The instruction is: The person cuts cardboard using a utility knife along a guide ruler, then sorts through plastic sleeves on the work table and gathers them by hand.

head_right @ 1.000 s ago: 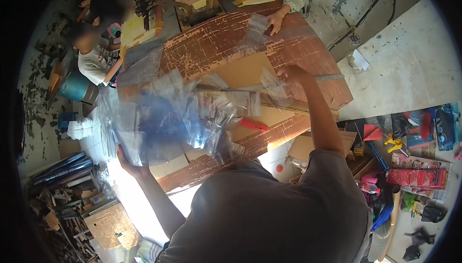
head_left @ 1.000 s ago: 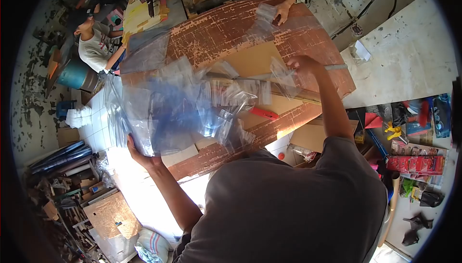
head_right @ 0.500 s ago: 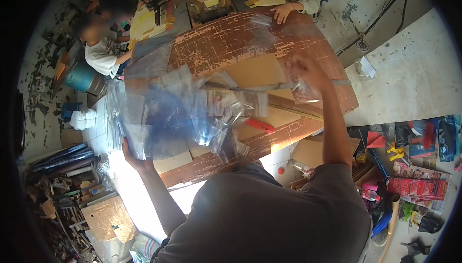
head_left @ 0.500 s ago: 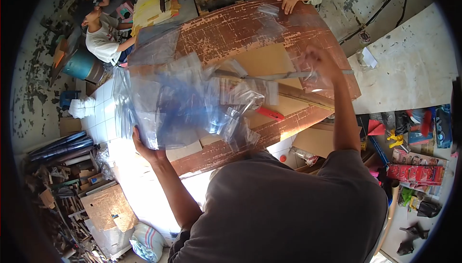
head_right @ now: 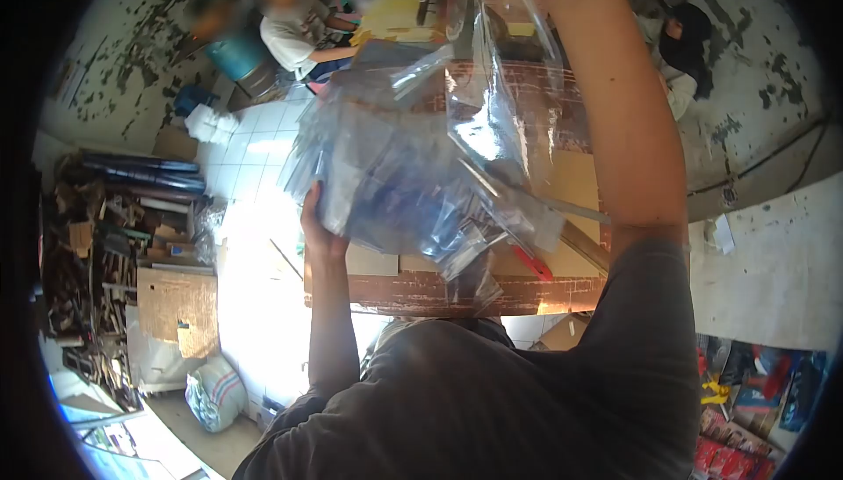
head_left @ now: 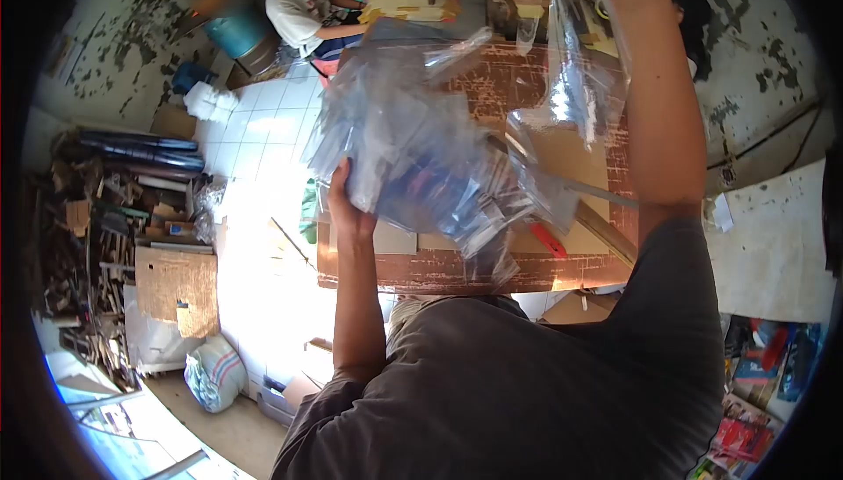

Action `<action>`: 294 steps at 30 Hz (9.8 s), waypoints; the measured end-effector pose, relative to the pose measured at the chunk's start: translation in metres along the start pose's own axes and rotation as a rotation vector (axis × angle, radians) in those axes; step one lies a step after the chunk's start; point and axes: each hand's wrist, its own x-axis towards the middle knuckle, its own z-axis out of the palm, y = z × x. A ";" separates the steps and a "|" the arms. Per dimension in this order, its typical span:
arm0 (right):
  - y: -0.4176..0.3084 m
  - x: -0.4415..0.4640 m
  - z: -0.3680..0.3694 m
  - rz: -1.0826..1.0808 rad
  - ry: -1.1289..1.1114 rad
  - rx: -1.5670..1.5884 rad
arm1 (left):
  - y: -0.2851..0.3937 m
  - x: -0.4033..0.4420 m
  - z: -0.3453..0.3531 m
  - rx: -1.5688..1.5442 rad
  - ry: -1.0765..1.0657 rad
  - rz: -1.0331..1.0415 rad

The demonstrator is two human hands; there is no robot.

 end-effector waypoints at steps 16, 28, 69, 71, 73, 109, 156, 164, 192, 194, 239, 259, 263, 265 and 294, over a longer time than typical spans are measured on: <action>0.244 -0.017 0.045 0.196 0.305 -0.325 | -0.001 -0.013 0.022 -0.008 0.012 0.004; 0.198 0.063 0.054 0.037 -0.111 0.431 | -0.001 -0.012 0.024 0.000 -0.020 -0.003; 0.254 0.009 0.055 -0.034 0.103 -0.932 | -0.008 -0.003 0.024 0.034 -0.114 0.004; 0.271 0.006 0.054 0.027 0.163 -0.914 | -0.008 -0.004 0.024 0.016 -0.099 -0.028; 0.281 0.002 0.054 -0.033 0.258 -0.969 | -0.007 -0.006 0.029 0.001 -0.087 -0.055; 0.274 0.004 0.054 -0.321 0.649 -1.251 | -0.015 -0.001 0.044 0.115 -0.035 -0.036; 0.345 -0.242 -0.408 1.090 1.833 -1.069 | -0.023 -0.034 -0.025 0.691 0.221 0.336; 0.351 -0.182 -0.326 0.003 1.382 -1.293 | -0.021 -0.031 0.001 0.600 0.248 0.191; 0.439 -0.157 -0.211 0.448 0.599 -1.171 | -0.025 -0.029 -0.017 0.239 0.171 0.104; 0.432 -0.158 -0.209 0.229 0.788 -1.094 | -0.024 -0.031 -0.013 0.223 0.116 0.070; 0.300 0.160 0.030 0.174 -0.064 -0.714 | -0.024 -0.023 -0.002 0.054 0.034 -0.059; 0.264 0.041 0.065 -0.069 0.175 -1.214 | -0.024 -0.019 -0.010 0.062 -0.044 -0.078; 0.311 -0.010 0.078 -0.204 0.206 -1.442 | -0.019 -0.018 -0.020 0.135 -0.069 -0.097; 0.329 -0.012 0.079 -0.246 0.264 -1.442 | -0.022 -0.015 -0.017 0.144 0.004 -0.111; 0.403 -0.276 -0.277 0.764 1.434 -1.742 | -0.016 -0.037 -0.024 0.184 0.136 0.033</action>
